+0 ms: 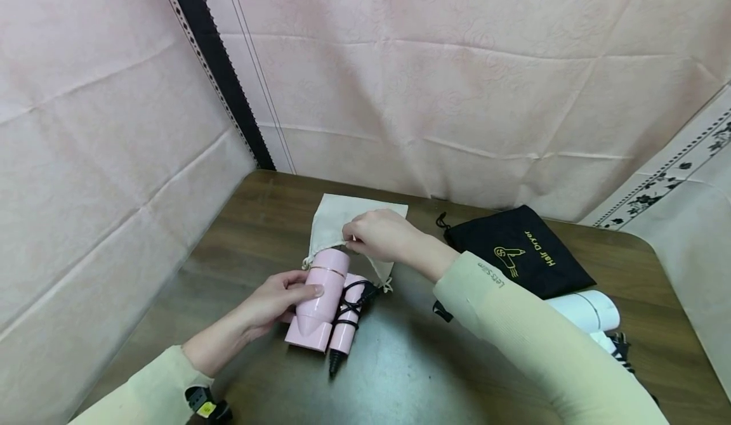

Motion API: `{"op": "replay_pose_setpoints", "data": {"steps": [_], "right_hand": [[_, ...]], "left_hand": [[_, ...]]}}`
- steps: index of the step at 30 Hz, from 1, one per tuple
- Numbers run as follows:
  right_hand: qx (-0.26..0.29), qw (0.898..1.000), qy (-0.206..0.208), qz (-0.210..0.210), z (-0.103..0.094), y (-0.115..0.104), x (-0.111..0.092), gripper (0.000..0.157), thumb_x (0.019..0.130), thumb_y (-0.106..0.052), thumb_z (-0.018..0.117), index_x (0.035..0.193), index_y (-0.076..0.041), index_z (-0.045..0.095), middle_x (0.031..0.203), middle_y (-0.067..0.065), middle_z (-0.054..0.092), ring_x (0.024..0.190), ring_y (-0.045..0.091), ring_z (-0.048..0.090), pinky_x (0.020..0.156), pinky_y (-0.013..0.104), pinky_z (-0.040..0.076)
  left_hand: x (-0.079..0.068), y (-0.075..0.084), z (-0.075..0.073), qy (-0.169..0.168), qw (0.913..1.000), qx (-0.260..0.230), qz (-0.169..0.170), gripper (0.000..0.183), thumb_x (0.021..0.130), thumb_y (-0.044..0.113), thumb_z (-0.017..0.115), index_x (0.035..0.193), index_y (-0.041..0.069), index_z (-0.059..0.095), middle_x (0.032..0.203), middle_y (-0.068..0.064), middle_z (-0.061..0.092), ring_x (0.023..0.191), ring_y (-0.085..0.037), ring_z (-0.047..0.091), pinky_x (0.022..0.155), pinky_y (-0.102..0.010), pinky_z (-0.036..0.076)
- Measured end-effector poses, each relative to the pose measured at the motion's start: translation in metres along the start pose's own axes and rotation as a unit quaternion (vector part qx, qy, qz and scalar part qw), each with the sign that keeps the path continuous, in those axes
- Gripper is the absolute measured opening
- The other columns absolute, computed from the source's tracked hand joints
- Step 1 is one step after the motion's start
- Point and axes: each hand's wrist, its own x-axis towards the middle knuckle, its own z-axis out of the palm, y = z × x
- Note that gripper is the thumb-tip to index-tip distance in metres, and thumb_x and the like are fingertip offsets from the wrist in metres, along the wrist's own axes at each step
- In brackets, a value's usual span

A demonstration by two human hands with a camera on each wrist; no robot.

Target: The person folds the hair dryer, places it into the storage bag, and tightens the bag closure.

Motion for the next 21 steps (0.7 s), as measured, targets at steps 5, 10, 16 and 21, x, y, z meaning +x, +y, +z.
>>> {"op": "replay_pose_setpoints", "data": {"steps": [5, 10, 16, 21], "right_hand": [[-0.006, 1.000, 0.003, -0.005, 0.001, -0.003, -0.001, 0.007, 0.097, -0.016, 0.078, 0.092, -0.018, 0.074, 0.087, -0.007, 0.072, 0.074, 0.010, 0.065, 0.069, 0.035, 0.057], [-0.008, 1.000, -0.002, -0.013, 0.005, -0.007, -0.001, 0.006, 0.098, -0.016, 0.078, 0.093, -0.016, 0.074, 0.088, -0.006, 0.073, 0.076, 0.011, 0.068, 0.071, 0.036, 0.058], [-0.012, 1.000, -0.015, -0.009, 0.007, -0.010, -0.003, 0.005, 0.099, -0.015, 0.075, 0.094, -0.016, 0.074, 0.090, -0.006, 0.074, 0.076, 0.013, 0.070, 0.073, 0.038, 0.059], [-0.012, 1.000, -0.015, -0.012, 0.009, -0.014, -0.002, 0.007, 0.098, -0.015, 0.075, 0.092, -0.016, 0.074, 0.087, -0.006, 0.072, 0.075, 0.013, 0.068, 0.073, 0.038, 0.059]], "left_hand": [[0.002, 0.001, -0.001, 0.012, 0.9997, 0.006, -0.020, 0.054, 0.094, 0.030, 0.081, 0.135, -0.001, 0.065, 0.108, -0.011, 0.075, 0.086, -0.017, 0.072, 0.067, -0.034, 0.061], [0.005, 0.002, 0.000, 0.041, 0.9982, 0.021, -0.038, 0.055, 0.091, 0.037, 0.084, 0.131, 0.002, 0.067, 0.106, -0.009, 0.073, 0.087, -0.017, 0.069, 0.066, -0.032, 0.060], [0.007, 0.002, -0.001, 0.078, 0.9956, 0.026, -0.046, 0.060, 0.091, 0.039, 0.084, 0.134, 0.002, 0.065, 0.107, -0.008, 0.072, 0.089, -0.018, 0.067, 0.065, -0.031, 0.058], [0.011, 0.002, 0.000, 0.097, 0.9935, 0.032, -0.050, 0.068, 0.091, 0.041, 0.084, 0.140, 0.001, 0.062, 0.112, -0.011, 0.072, 0.091, -0.019, 0.067, 0.065, -0.030, 0.057]]}}
